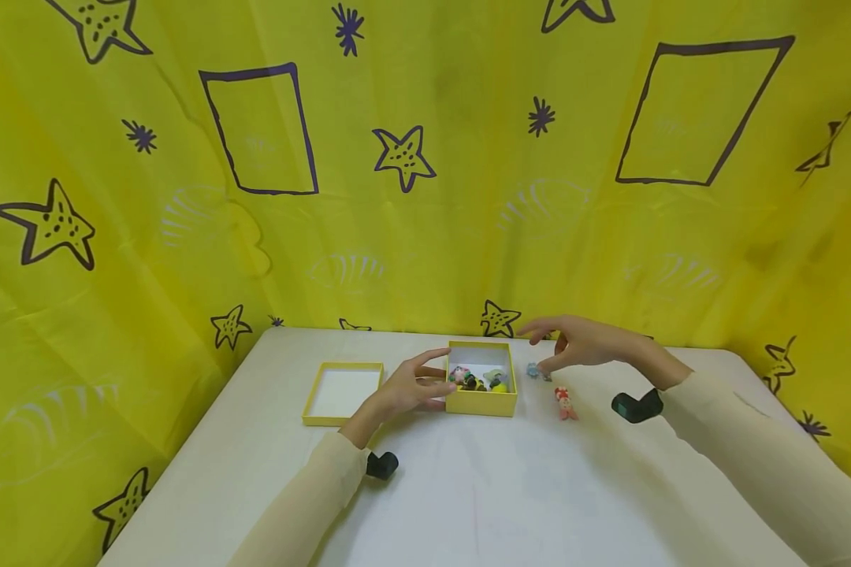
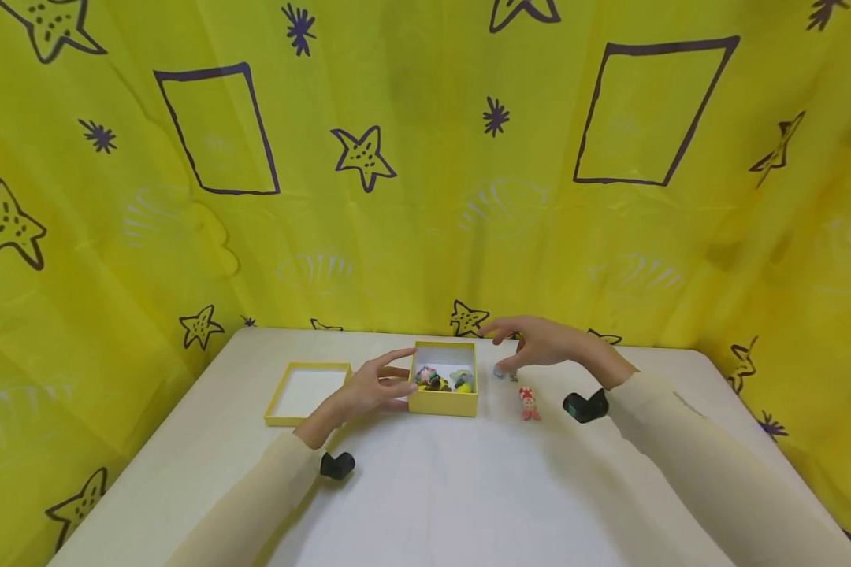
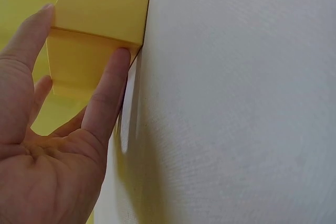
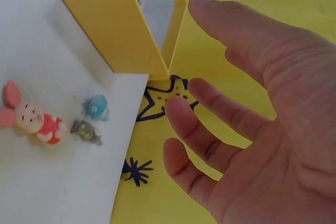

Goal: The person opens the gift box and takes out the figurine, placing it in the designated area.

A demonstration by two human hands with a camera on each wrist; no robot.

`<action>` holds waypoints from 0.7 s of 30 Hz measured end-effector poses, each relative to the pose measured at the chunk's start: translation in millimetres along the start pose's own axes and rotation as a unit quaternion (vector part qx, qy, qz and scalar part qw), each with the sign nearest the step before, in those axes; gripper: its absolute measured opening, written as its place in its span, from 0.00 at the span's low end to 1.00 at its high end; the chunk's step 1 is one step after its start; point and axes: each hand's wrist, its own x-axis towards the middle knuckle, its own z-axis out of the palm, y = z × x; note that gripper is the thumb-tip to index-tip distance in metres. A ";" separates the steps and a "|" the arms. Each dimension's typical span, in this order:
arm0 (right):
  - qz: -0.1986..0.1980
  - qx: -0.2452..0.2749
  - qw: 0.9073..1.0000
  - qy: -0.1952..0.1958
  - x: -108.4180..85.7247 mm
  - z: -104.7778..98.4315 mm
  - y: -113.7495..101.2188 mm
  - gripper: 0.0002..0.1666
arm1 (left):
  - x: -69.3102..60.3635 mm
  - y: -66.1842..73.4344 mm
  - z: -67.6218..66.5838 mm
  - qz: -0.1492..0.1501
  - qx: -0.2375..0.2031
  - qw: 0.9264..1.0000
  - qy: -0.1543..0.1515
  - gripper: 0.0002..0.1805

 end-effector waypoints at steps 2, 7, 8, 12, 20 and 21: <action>-0.004 -0.003 1.000 0.000 3.9 1.4 -1.9 0.39 | 0.1 0.2 0.0 0.000 -0.002 1.000 0.000 0.41; -0.004 -0.002 1.000 -0.004 14.4 6.2 -5.2 0.39 | 0.0 1.0 0.0 -0.006 -0.004 1.000 0.001 0.41; -0.003 -0.001 1.000 -0.005 16.7 7.5 -6.1 0.39 | -0.3 1.3 -0.1 -0.008 -0.003 1.000 0.002 0.41; -0.013 0.017 1.000 -0.011 26.3 14.3 -8.5 0.39 | -0.2 1.8 -0.2 -0.014 0.000 1.000 0.008 0.41; -0.028 0.033 0.998 -0.034 46.1 32.8 -9.4 0.38 | 2.6 -0.6 0.2 -0.021 -0.010 1.000 0.003 0.41; -0.035 0.032 0.998 -0.037 48.1 34.3 -9.3 0.38 | 2.7 -0.6 0.1 -0.020 -0.008 1.000 0.003 0.41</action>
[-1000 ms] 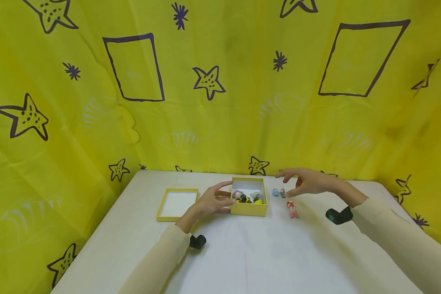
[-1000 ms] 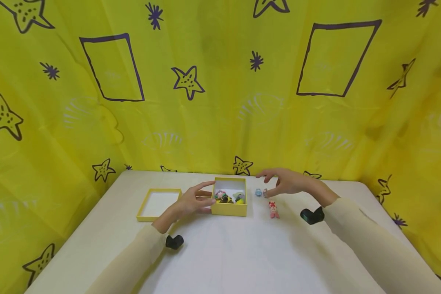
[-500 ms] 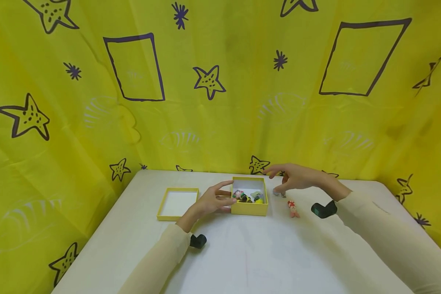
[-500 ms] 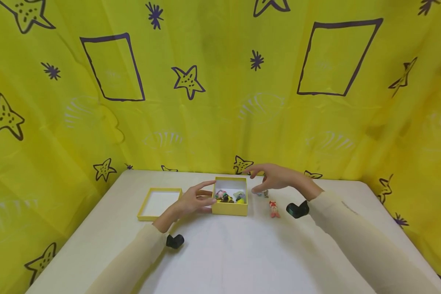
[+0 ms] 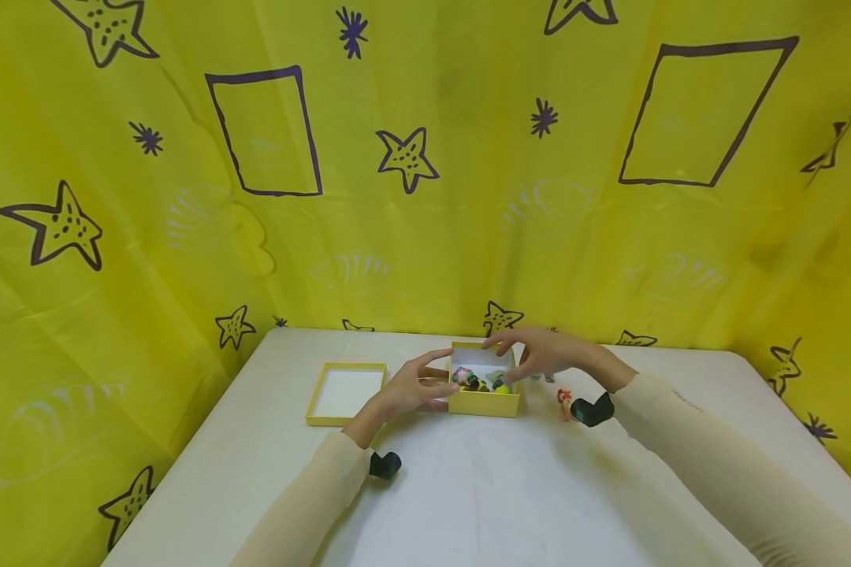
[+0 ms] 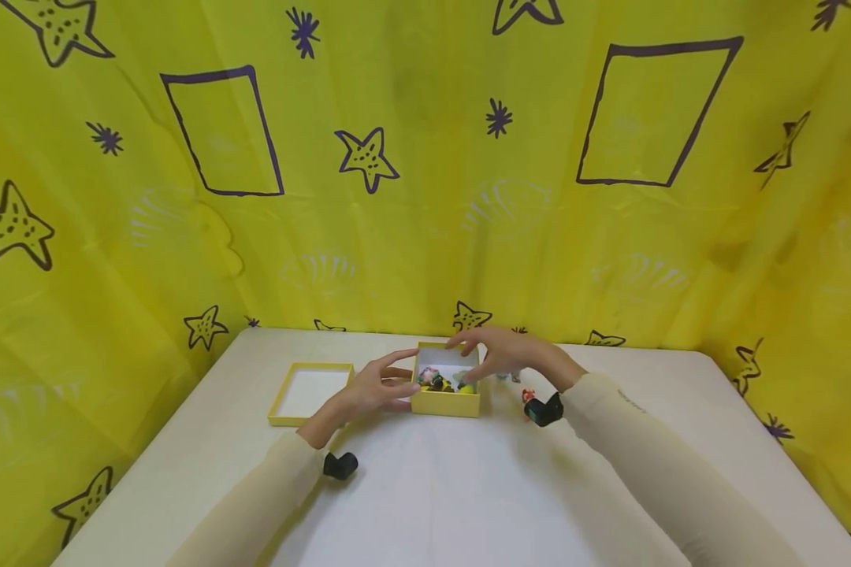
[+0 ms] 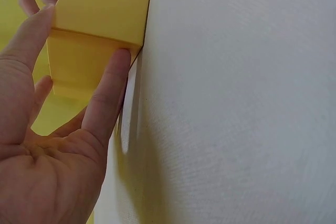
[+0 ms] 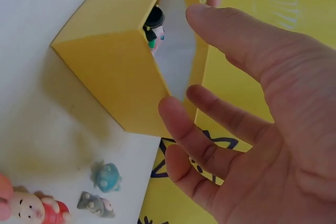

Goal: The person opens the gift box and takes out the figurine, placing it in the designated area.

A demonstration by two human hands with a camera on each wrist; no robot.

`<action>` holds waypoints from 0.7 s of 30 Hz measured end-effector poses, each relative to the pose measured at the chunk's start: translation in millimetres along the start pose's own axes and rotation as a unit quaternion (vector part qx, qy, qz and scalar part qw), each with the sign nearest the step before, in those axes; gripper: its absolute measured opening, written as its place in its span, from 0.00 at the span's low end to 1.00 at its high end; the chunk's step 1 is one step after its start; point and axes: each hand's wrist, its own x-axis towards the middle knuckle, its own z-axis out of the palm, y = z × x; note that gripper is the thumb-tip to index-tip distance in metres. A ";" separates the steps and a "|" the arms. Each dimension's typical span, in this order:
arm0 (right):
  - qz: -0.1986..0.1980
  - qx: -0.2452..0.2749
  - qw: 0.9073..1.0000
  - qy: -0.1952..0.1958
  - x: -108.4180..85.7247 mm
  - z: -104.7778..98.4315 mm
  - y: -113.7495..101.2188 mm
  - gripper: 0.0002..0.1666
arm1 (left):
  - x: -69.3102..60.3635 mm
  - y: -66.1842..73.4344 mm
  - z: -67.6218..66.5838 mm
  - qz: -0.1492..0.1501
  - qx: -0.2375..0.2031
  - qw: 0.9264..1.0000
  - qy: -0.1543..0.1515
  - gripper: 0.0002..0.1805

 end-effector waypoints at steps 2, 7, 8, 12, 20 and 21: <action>-0.009 -0.005 1.000 -0.002 3.6 1.9 1.7 0.38 | 0.3 0.1 0.0 0.003 0.001 1.000 -0.001 0.41; 0.003 -0.029 1.000 -0.009 10.8 5.5 7.0 0.38 | -0.8 0.8 0.2 0.007 -0.002 1.000 -0.003 0.42; 0.010 -0.038 0.999 -0.012 11.9 6.1 8.3 0.38 | -0.9 0.6 0.1 0.007 -0.004 1.000 -0.003 0.42; 0.038 -0.057 0.997 -0.025 15.3 8.3 10.9 0.38 | -0.7 -0.1 0.1 0.008 -0.004 1.000 -0.003 0.41; 0.085 -0.111 0.989 -0.041 23.6 8.9 3.1 0.38 | -0.6 1.3 0.9 0.004 -0.007 1.000 0.001 0.41; 0.093 -0.119 0.988 -0.042 25.1 9.1 1.7 0.38 | -0.9 1.5 1.1 0.004 -0.006 1.000 0.002 0.41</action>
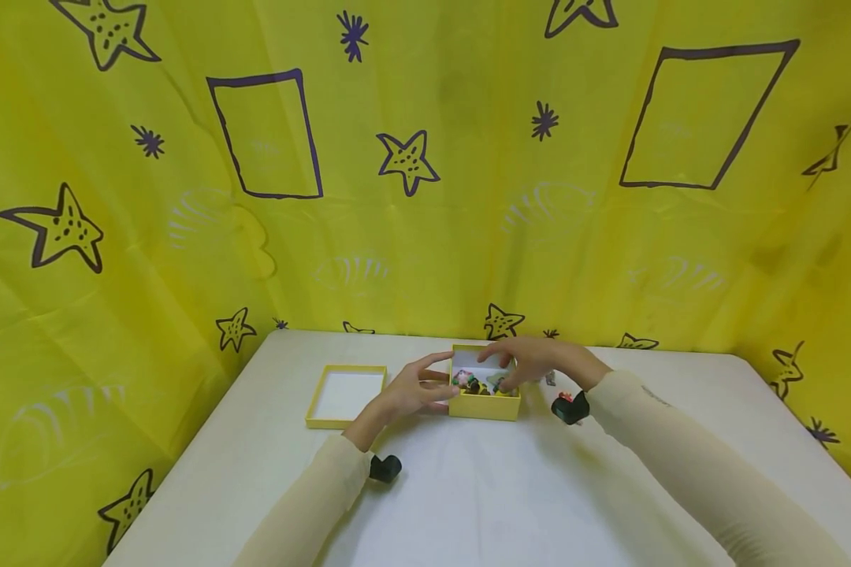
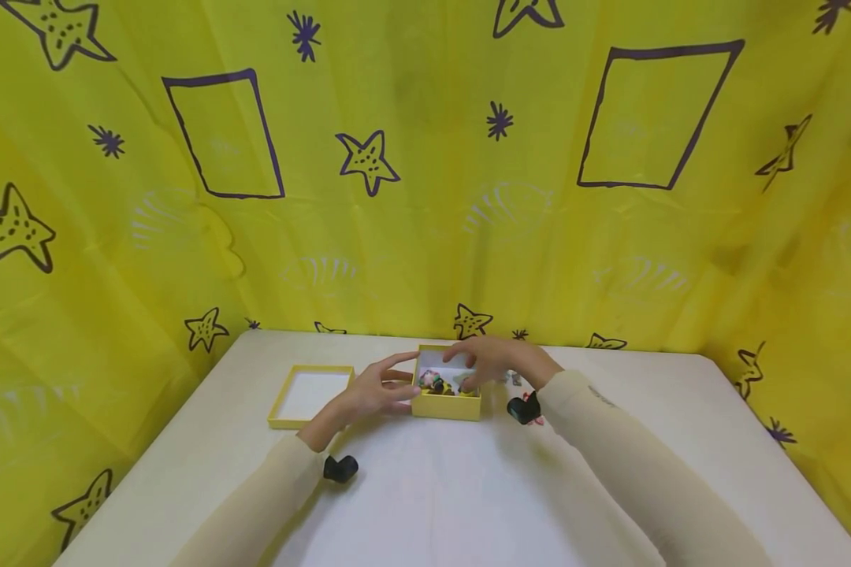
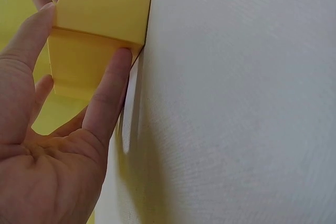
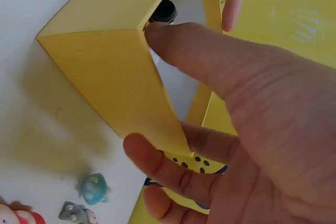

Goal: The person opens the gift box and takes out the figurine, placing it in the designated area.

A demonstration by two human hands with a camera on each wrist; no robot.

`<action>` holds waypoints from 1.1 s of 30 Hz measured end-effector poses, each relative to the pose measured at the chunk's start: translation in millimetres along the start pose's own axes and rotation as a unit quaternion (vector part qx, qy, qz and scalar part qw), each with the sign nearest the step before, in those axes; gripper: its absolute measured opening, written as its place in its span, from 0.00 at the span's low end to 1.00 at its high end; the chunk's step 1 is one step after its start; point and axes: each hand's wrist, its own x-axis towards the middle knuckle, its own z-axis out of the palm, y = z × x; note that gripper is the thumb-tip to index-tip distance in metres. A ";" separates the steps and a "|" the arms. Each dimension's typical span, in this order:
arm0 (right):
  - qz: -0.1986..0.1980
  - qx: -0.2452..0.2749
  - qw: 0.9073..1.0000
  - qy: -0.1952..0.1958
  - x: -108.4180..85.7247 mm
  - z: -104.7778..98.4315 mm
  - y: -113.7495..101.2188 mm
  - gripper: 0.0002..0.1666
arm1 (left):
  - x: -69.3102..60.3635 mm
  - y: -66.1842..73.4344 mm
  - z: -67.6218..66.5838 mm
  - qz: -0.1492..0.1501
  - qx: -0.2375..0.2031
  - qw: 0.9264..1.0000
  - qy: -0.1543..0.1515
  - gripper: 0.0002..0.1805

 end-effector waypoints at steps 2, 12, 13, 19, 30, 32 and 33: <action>0.012 -0.020 1.000 -0.001 2.4 -0.1 -2.6 0.37 | -0.3 0.2 0.0 0.002 0.001 1.000 -0.001 0.41; 0.048 -0.069 0.996 -0.016 9.6 0.4 -11.9 0.30 | -1.0 0.7 0.6 0.000 0.000 1.000 -0.005 0.41; 0.044 -0.074 0.996 -0.019 10.3 0.9 -12.1 0.29 | -0.7 0.5 0.5 0.001 0.001 1.000 -0.004 0.41; 0.030 -0.090 0.995 -0.026 15.4 4.2 -11.9 0.26 | -0.6 0.7 0.1 0.000 0.004 1.000 -0.003 0.42; 0.029 -0.128 0.991 -0.028 19.9 10.1 -14.1 0.17 | -0.3 0.9 0.0 0.003 0.011 1.000 -0.005 0.42; 0.022 -0.125 0.992 -0.027 21.0 10.7 -12.1 0.16 | -0.6 0.9 0.1 0.002 0.010 1.000 -0.004 0.41; 0.022 -0.117 0.993 -0.026 21.4 11.0 -10.8 0.15 | -0.6 1.0 0.1 0.003 0.010 1.000 -0.004 0.41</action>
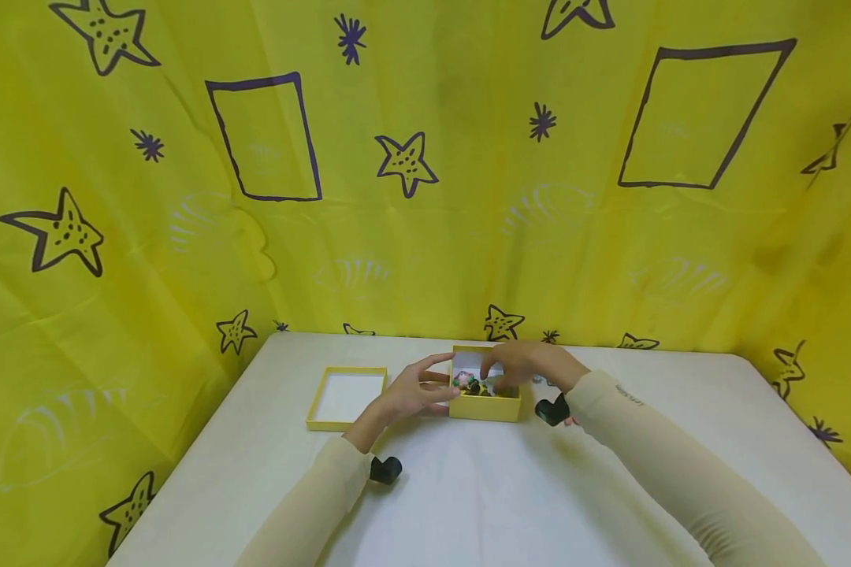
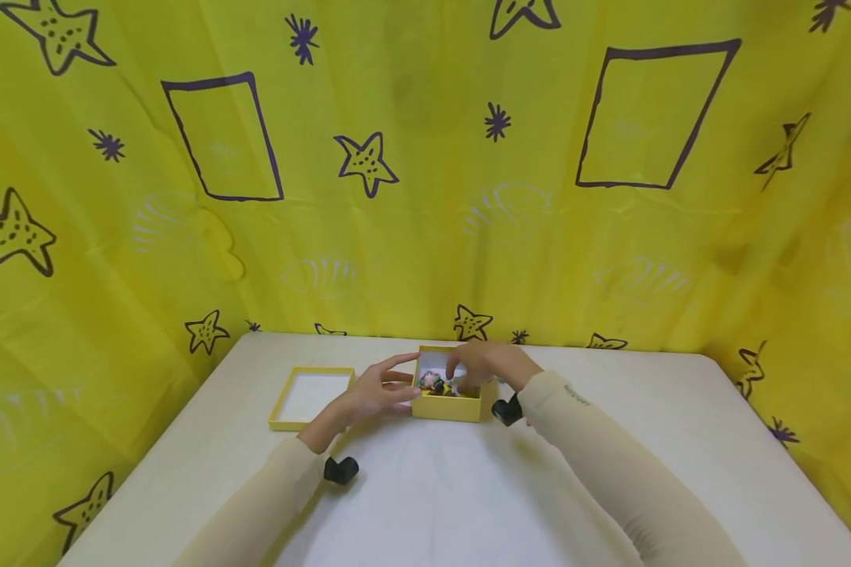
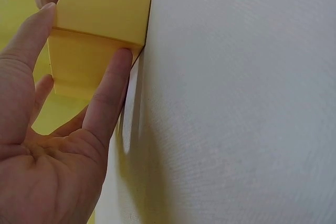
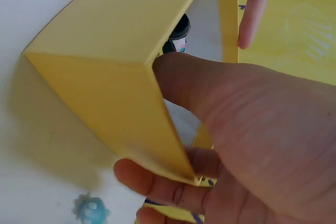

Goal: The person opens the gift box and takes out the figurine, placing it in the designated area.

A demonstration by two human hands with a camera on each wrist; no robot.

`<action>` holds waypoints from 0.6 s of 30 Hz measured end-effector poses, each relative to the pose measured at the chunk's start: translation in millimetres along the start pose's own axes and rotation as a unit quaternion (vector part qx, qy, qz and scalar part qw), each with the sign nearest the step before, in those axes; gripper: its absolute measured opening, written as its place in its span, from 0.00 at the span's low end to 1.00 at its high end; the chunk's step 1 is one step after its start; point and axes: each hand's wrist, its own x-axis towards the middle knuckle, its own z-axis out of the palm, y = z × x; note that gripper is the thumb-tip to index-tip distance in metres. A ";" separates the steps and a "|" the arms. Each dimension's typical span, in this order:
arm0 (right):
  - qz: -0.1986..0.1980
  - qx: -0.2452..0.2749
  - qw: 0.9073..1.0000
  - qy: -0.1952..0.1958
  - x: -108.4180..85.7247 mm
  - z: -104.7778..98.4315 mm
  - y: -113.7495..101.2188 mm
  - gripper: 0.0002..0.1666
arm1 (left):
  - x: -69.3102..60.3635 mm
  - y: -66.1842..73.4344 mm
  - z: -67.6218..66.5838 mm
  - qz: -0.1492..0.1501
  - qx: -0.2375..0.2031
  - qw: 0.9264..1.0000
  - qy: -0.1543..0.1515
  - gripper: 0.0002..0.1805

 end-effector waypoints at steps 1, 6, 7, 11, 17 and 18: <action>-0.002 0.006 1.000 0.000 0.1 0.2 1.4 0.15 | -0.2 0.0 0.2 0.000 0.000 1.000 0.001 0.41; -0.015 0.028 0.999 -0.001 -0.8 1.6 8.7 0.13 | -1.3 2.4 1.1 0.001 0.007 1.000 0.007 0.41; -0.021 0.026 0.999 -0.001 -1.2 1.8 9.4 0.13 | -1.5 2.6 1.2 0.000 0.008 1.000 0.008 0.41; -0.027 0.026 0.999 -0.003 -2.5 1.1 9.4 0.14 | -1.8 2.4 1.4 0.002 0.012 1.000 0.007 0.41; -0.012 0.054 0.998 -0.004 -4.2 0.1 7.2 0.16 | -1.6 1.1 0.9 0.006 0.001 1.000 0.002 0.41; -0.011 0.057 0.998 -0.003 -4.5 0.2 6.8 0.16 | -1.7 1.0 0.8 0.006 0.000 1.000 0.002 0.41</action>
